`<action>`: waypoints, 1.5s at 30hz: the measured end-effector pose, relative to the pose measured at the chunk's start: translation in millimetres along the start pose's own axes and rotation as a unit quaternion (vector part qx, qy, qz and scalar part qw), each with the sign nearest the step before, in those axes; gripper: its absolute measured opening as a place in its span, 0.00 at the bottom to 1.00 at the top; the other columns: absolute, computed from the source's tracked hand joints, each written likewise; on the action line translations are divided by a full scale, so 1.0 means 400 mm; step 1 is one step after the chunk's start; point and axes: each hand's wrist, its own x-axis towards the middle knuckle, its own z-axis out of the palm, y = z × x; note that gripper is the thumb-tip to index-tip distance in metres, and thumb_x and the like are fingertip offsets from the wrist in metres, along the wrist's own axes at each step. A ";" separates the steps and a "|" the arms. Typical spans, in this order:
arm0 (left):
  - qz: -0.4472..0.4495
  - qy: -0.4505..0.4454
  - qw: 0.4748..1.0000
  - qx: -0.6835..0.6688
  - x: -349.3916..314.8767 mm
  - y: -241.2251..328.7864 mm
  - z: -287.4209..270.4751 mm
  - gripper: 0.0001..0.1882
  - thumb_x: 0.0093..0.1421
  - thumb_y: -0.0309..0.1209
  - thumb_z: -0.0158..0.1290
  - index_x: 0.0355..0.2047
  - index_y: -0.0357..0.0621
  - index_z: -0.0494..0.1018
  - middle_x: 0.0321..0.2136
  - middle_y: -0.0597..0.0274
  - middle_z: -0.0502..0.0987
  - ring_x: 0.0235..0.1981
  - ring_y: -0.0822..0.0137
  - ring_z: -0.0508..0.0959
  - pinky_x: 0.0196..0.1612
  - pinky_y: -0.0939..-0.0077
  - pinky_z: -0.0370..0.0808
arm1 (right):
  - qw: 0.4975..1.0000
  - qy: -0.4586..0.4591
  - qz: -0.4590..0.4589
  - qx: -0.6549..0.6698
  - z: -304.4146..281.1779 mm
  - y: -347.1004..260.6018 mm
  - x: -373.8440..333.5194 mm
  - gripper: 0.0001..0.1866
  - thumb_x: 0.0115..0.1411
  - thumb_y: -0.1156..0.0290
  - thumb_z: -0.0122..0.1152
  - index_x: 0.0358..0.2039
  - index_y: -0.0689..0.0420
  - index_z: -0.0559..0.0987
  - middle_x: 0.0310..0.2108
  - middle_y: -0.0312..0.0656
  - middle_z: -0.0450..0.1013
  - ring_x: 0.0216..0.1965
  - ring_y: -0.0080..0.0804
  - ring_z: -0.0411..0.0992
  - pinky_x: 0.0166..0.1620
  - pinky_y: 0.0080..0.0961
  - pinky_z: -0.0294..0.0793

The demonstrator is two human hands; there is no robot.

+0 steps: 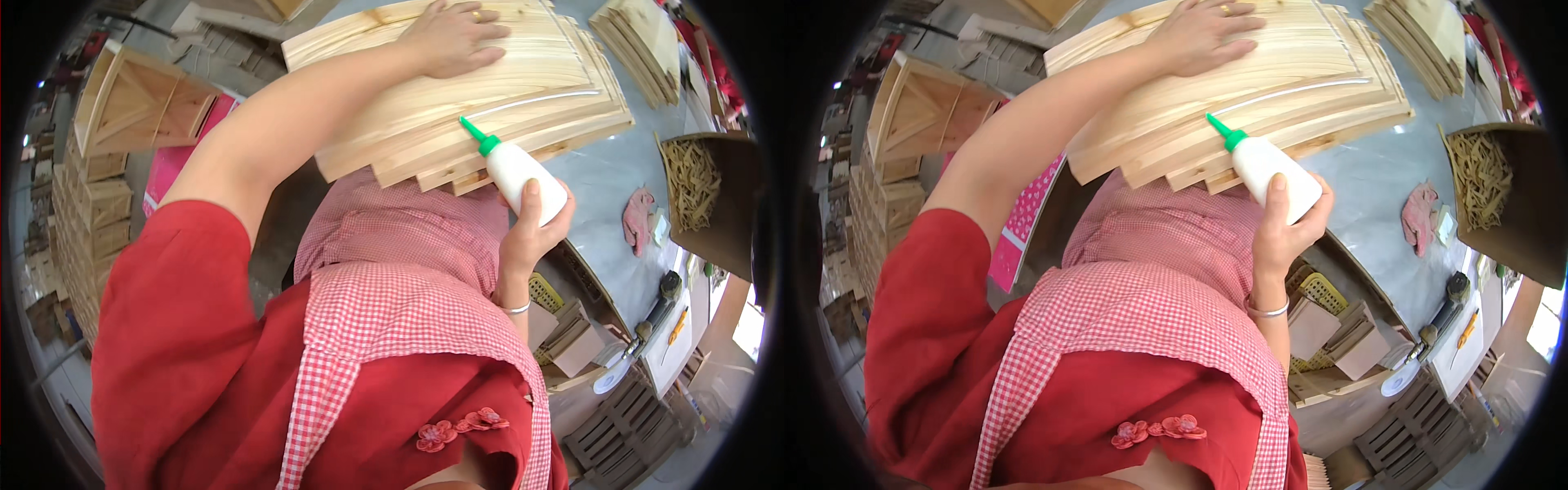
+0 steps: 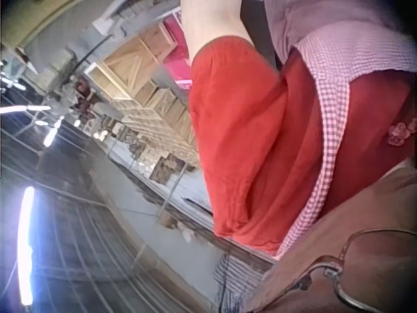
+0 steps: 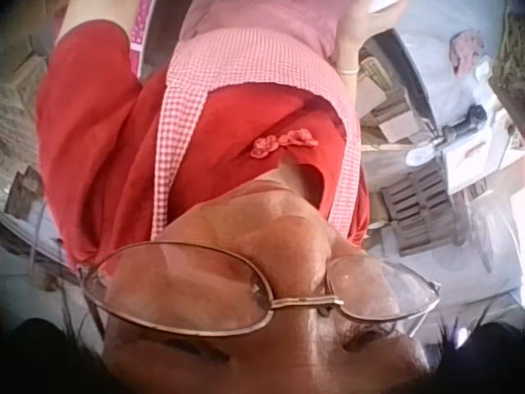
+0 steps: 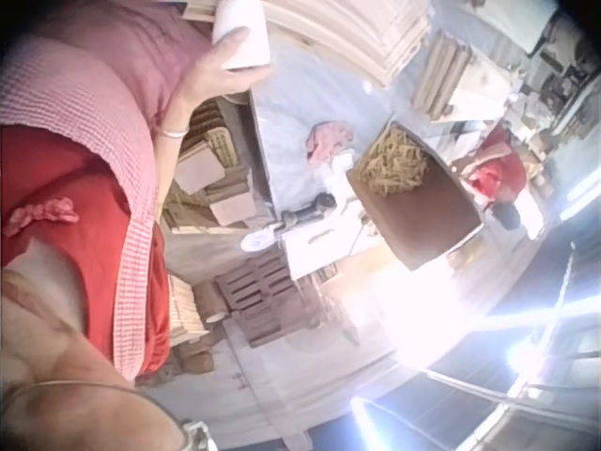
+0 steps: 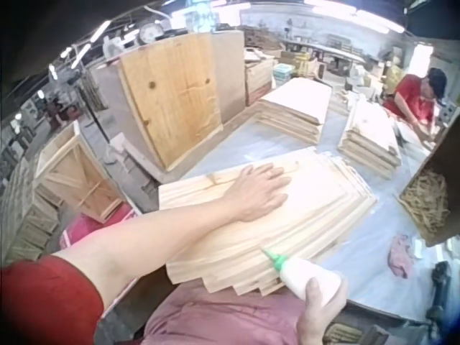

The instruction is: Assembling a wooden box by gluing wooden planks together and securing them with rubber bands before final adjustments.

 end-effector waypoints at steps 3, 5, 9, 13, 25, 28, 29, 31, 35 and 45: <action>0.009 0.013 1.000 -0.013 -0.014 0.012 -0.024 0.26 0.65 0.48 0.45 0.58 0.49 0.69 0.61 0.53 0.67 0.64 0.49 0.62 0.62 0.38 0.57 | 0.999 -0.047 -0.005 -0.024 0.025 -0.018 -0.064 0.23 0.63 0.64 0.63 0.48 0.67 0.68 0.39 0.47 0.71 0.36 0.34 0.74 0.33 0.29 0.80; 0.022 0.015 0.999 -0.024 -0.023 0.014 -0.029 0.26 0.65 0.48 0.44 0.58 0.49 0.69 0.60 0.53 0.67 0.64 0.49 0.63 0.62 0.37 0.58 | 0.995 -0.087 -0.022 -0.053 0.044 -0.037 -0.106 0.24 0.61 0.62 0.65 0.48 0.66 0.69 0.40 0.45 0.72 0.39 0.31 0.71 0.41 0.28 0.74; 0.022 0.008 0.999 -0.030 -0.032 0.011 -0.032 0.26 0.65 0.48 0.43 0.59 0.50 0.69 0.61 0.53 0.66 0.65 0.49 0.62 0.63 0.37 0.57 | 0.980 -0.198 0.031 -0.008 0.087 -0.070 -0.175 0.24 0.56 0.66 0.69 0.48 0.62 0.69 0.38 0.41 0.69 0.38 0.27 0.68 0.43 0.26 0.70; 0.017 0.018 0.999 -0.044 -0.037 0.006 -0.028 0.26 0.65 0.48 0.43 0.59 0.50 0.68 0.62 0.52 0.65 0.66 0.49 0.61 0.64 0.37 0.55 | 0.987 -0.152 0.027 0.033 0.109 -0.084 -0.185 0.25 0.55 0.68 0.69 0.49 0.63 0.68 0.37 0.41 0.69 0.38 0.26 0.68 0.41 0.25 0.70; 0.035 0.059 0.997 0.046 0.012 -0.023 0.049 0.26 0.68 0.48 0.44 0.63 0.57 0.67 0.67 0.60 0.63 0.69 0.53 0.58 0.69 0.45 0.51 | 0.995 -0.045 0.046 0.074 0.021 -0.030 -0.046 0.25 0.57 0.63 0.67 0.49 0.62 0.69 0.40 0.41 0.69 0.43 0.27 0.67 0.46 0.27 0.70; 0.047 0.060 0.996 0.040 0.012 -0.019 0.043 0.26 0.67 0.47 0.45 0.63 0.56 0.68 0.67 0.59 0.63 0.69 0.53 0.58 0.69 0.46 0.51 | 0.985 0.113 0.015 0.132 -0.078 0.015 0.090 0.22 0.64 0.62 0.60 0.49 0.65 0.68 0.42 0.46 0.72 0.38 0.38 0.77 0.32 0.33 0.82; 0.040 0.059 0.997 0.029 0.013 -0.017 0.040 0.25 0.66 0.47 0.45 0.62 0.57 0.68 0.66 0.59 0.63 0.69 0.53 0.58 0.68 0.45 0.51 | 0.979 0.165 0.023 0.121 -0.115 0.027 0.137 0.22 0.64 0.62 0.60 0.49 0.65 0.68 0.42 0.48 0.73 0.38 0.39 0.77 0.33 0.32 0.82; 0.038 0.057 0.997 0.018 0.015 -0.013 0.035 0.25 0.66 0.47 0.46 0.62 0.58 0.69 0.66 0.59 0.63 0.69 0.53 0.57 0.68 0.45 0.50 | 0.965 0.231 0.026 0.121 -0.173 0.049 0.222 0.21 0.64 0.62 0.61 0.47 0.65 0.68 0.42 0.49 0.74 0.37 0.39 0.78 0.32 0.31 0.82; 0.030 0.045 0.998 0.015 0.017 -0.005 0.025 0.26 0.65 0.45 0.48 0.61 0.55 0.69 0.66 0.58 0.64 0.69 0.53 0.58 0.68 0.45 0.50 | 0.958 0.262 0.024 0.114 -0.231 0.084 0.345 0.20 0.64 0.63 0.61 0.44 0.67 0.68 0.40 0.49 0.73 0.32 0.37 0.78 0.29 0.28 0.82; 0.023 0.033 0.999 0.023 0.023 0.004 0.013 0.26 0.64 0.45 0.48 0.62 0.54 0.69 0.65 0.57 0.64 0.68 0.53 0.58 0.68 0.46 0.51 | 0.955 0.282 0.031 0.092 -0.223 0.148 0.441 0.21 0.61 0.64 0.66 0.40 0.67 0.66 0.36 0.51 0.74 0.23 0.35 0.77 0.21 0.25 0.79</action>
